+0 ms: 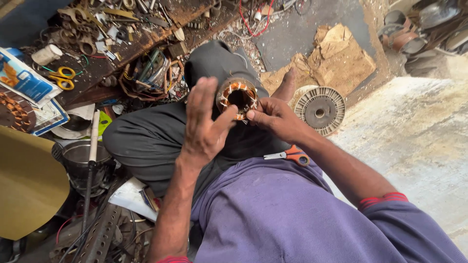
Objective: The person sits cross-legged and winds white thread around the copper windings of a motor stator, securing the coils in place. The person repeatedly wraps the thread around the stator and tucks it into the slots.
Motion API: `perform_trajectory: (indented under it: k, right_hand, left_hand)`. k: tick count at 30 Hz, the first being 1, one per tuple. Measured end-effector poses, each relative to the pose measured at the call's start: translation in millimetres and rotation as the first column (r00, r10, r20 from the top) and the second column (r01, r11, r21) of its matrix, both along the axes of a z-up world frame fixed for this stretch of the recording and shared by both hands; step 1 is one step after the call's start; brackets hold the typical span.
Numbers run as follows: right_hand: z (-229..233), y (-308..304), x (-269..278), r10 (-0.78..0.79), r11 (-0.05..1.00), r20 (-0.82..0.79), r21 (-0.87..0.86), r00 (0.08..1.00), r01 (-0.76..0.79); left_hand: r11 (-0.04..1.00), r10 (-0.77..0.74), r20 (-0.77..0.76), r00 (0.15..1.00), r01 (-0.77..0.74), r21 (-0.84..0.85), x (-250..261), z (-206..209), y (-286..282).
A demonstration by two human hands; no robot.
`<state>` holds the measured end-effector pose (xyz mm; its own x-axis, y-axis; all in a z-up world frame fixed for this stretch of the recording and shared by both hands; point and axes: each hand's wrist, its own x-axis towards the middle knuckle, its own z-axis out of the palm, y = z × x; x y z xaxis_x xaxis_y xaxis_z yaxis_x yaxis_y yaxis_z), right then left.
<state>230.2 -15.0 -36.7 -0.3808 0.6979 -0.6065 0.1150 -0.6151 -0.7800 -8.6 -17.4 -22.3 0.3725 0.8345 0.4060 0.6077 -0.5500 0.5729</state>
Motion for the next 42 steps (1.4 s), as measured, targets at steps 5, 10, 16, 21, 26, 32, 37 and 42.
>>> perform_trajectory:
  k: [5,10,16,21,26,32,37,42]
  right_hand:
    - [11.6,-4.2,2.5,-0.124,0.962,-0.205,-0.266,0.971,0.066]
    - [20.1,-5.5,-2.6,-0.36,0.833,-0.321,-0.534,0.876,0.147]
    - [31.1,0.6,-8.5,-0.541,0.731,-0.321,-0.637,0.777,0.246]
    - [28.5,-0.6,-7.2,-0.544,0.723,-0.297,-0.641,0.784,0.259]
    - [21.7,-3.0,-1.6,-0.504,0.767,-0.298,-0.585,0.81,0.262]
    - [13.2,-16.2,-9.3,-0.393,0.879,-0.326,-0.407,0.86,0.247]
    - [19.4,-41.0,-22.3,-0.349,0.936,-0.176,-0.019,0.92,0.351]
    - [22.3,-59.8,-28.9,-0.202,0.889,-0.163,0.382,0.966,0.25]
  left_hand:
    - [0.944,0.331,0.165,0.929,-0.324,-0.07,9.8,27.2,-48.8]
    - [0.417,0.584,0.636,0.504,0.486,-0.768,50.7,30.2,-81.5]
    - [0.111,0.693,0.65,0.312,0.844,-0.524,43.9,16.5,-73.4]
    - [0.067,0.324,0.596,0.735,0.611,-0.789,15.0,11.4,-96.4]
    - [0.434,0.396,-0.395,0.829,-0.548,-0.715,-97.3,15.4,-126.5]
    - [0.351,0.823,-0.153,0.547,-0.701,-0.621,-179.0,7.8,-145.6]
    - [0.709,0.702,0.609,0.37,-0.278,-0.648,-128.7,-0.1,-131.6]
    - [0.656,0.539,0.806,0.244,0.479,-0.584,-36.9,-7.6,-102.7]
